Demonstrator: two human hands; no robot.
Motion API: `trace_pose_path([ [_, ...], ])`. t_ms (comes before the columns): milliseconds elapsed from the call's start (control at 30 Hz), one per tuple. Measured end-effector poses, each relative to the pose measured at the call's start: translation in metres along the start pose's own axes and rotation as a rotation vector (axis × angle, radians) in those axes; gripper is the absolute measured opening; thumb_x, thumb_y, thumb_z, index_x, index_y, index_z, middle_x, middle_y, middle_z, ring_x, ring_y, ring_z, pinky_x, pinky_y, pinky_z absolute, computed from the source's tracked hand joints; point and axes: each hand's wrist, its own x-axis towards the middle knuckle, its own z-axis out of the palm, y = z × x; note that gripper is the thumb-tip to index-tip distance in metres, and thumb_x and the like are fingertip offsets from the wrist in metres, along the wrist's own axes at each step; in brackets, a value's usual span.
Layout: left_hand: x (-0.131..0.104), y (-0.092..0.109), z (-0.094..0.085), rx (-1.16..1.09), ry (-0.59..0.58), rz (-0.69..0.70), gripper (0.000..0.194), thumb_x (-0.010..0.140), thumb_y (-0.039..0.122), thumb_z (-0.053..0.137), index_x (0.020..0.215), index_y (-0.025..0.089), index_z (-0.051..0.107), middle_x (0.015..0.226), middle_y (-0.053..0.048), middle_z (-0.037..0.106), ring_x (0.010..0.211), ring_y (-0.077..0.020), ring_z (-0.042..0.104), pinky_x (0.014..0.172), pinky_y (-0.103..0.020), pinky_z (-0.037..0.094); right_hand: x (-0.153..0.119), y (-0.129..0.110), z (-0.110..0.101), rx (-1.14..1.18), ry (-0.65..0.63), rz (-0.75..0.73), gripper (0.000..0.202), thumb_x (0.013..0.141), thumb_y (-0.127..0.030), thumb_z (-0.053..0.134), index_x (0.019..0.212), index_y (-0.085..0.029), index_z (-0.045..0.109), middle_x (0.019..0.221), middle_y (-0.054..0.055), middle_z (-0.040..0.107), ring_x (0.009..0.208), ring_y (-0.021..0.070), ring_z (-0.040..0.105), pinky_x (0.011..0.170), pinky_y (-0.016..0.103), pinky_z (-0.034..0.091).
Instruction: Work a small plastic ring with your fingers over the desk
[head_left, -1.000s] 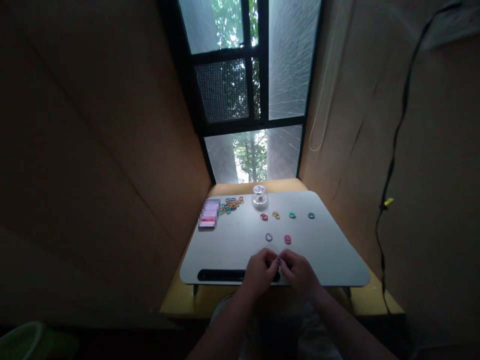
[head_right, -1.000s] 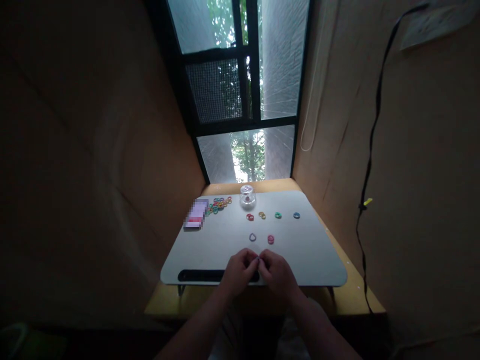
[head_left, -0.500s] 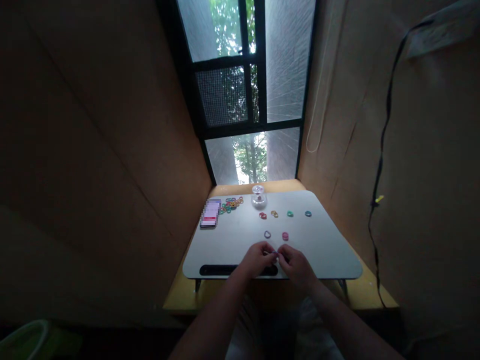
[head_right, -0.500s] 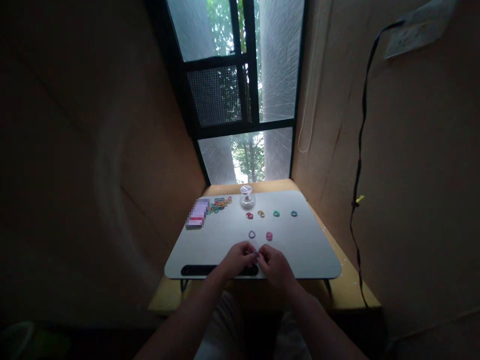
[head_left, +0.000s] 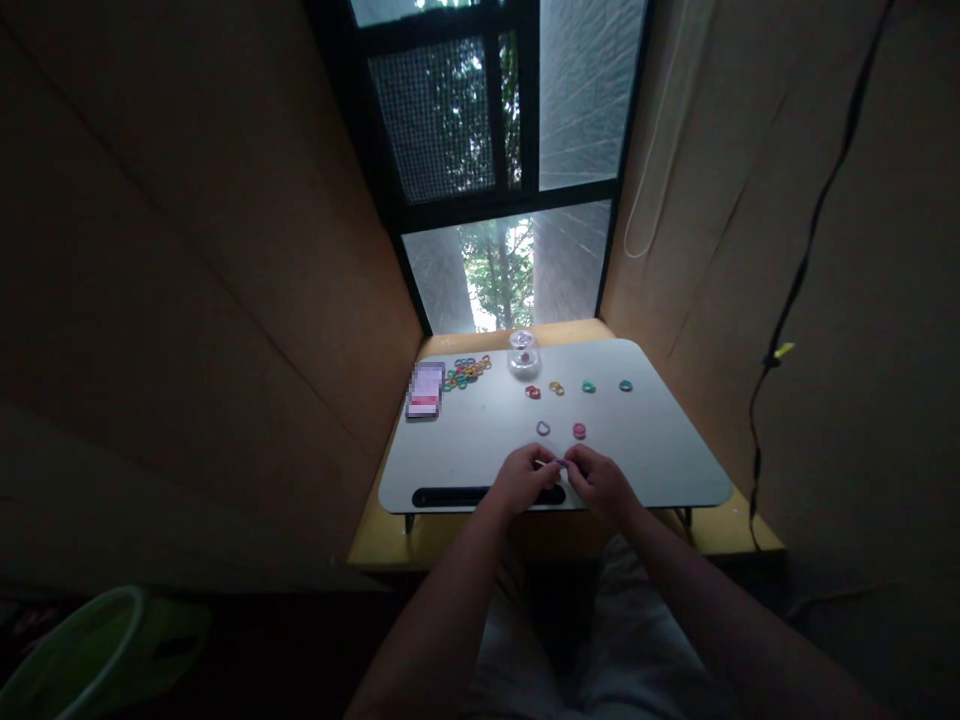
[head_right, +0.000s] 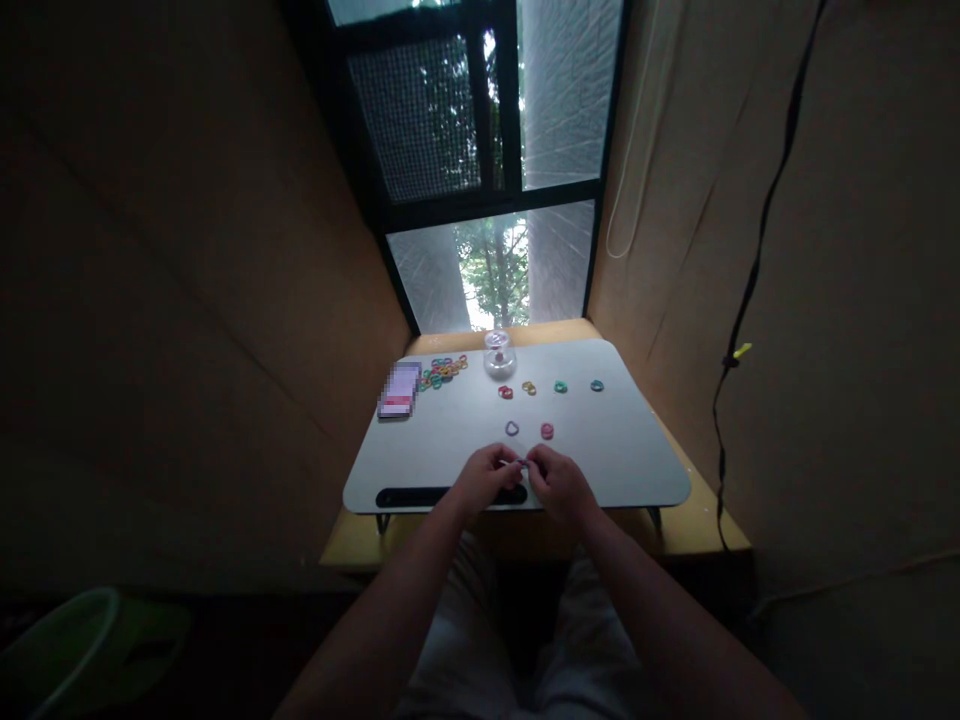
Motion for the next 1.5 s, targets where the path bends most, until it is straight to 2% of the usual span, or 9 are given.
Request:
trace_pose_path([
  [200,0.0,0.0001,0.0025,-0.024,0.044,0.003,0.024,0.077,0.035,0.069,0.083,0.014,0.059,0.065,-0.002,0.067,0.052,-0.0099,0.059,0.05,-0.02,0.045,-0.0004,0.0015,0.0014,0.017,0.004,-0.009,0.017,0.088,-0.029,0.048,0.076,-0.021,0.056,0.064,-0.002,0.055,0.059,0.0134,0.052,0.059,0.024,0.037],
  [400,0.0018,0.0018,0.0047,-0.116,0.14,0.01,0.028,0.073,0.037,0.074,0.079,0.013,0.06,0.063,0.0,0.063,0.053,-0.0103,0.061,0.049,-0.019,0.046,-0.0001,-0.0004,-0.0006,0.015,0.02,-0.001,0.018,0.088,-0.029,0.049,0.077,-0.021,0.059,0.063,-0.002,0.058,0.059,0.0139,0.053,0.059,0.024,0.039],
  [600,0.0002,0.004,0.0069,-0.065,0.147,0.026,0.022,0.073,0.032,0.073,0.078,0.012,0.064,0.062,-0.001,0.065,0.055,-0.0108,0.061,0.052,-0.02,0.047,-0.0013,-0.0016,-0.0033,0.01,0.024,-0.009,0.014,0.086,-0.027,0.052,0.077,-0.02,0.061,0.064,-0.001,0.058,0.058,0.0131,0.051,0.058,0.024,0.037],
  [867,-0.0001,0.0007,0.0072,-0.029,0.105,0.047,0.025,0.074,0.036,0.072,0.08,0.014,0.062,0.062,0.0,0.065,0.053,-0.0107,0.059,0.052,-0.021,0.045,-0.0022,-0.0036,-0.0035,0.074,0.016,0.001,0.016,0.086,-0.03,0.053,0.075,-0.02,0.059,0.062,-0.002,0.058,0.056,0.0123,0.05,0.055,0.024,0.037],
  [1000,-0.003,0.0048,0.0086,0.003,0.124,0.035,0.024,0.074,0.036,0.071,0.08,0.015,0.061,0.061,0.0,0.064,0.054,-0.0112,0.059,0.052,-0.021,0.044,-0.0027,-0.0055,-0.0043,0.082,0.014,0.012,0.015,0.086,-0.027,0.052,0.074,-0.02,0.057,0.063,-0.002,0.058,0.057,0.0127,0.05,0.056,0.024,0.036],
  [1333,-0.0045,0.0038,0.0075,-0.025,0.108,0.04,0.025,0.074,0.037,0.07,0.077,0.015,0.058,0.06,0.003,0.06,0.053,-0.0091,0.053,0.053,-0.021,0.041,-0.0032,-0.0044,-0.0083,0.11,0.016,0.012,0.017,0.086,-0.028,0.05,0.071,-0.021,0.053,0.061,-0.003,0.054,0.056,0.0131,0.048,0.055,0.025,0.035],
  [1500,-0.0077,0.0075,0.0057,-0.042,0.072,0.046,0.024,0.075,0.035,0.07,0.076,0.015,0.057,0.061,0.002,0.059,0.054,-0.0085,0.051,0.053,-0.02,0.039,-0.0034,0.0013,-0.0072,0.186,0.001,0.026,0.015,0.086,-0.027,0.051,0.074,-0.021,0.054,0.062,-0.003,0.053,0.058,0.013,0.05,0.056,0.025,0.038],
])
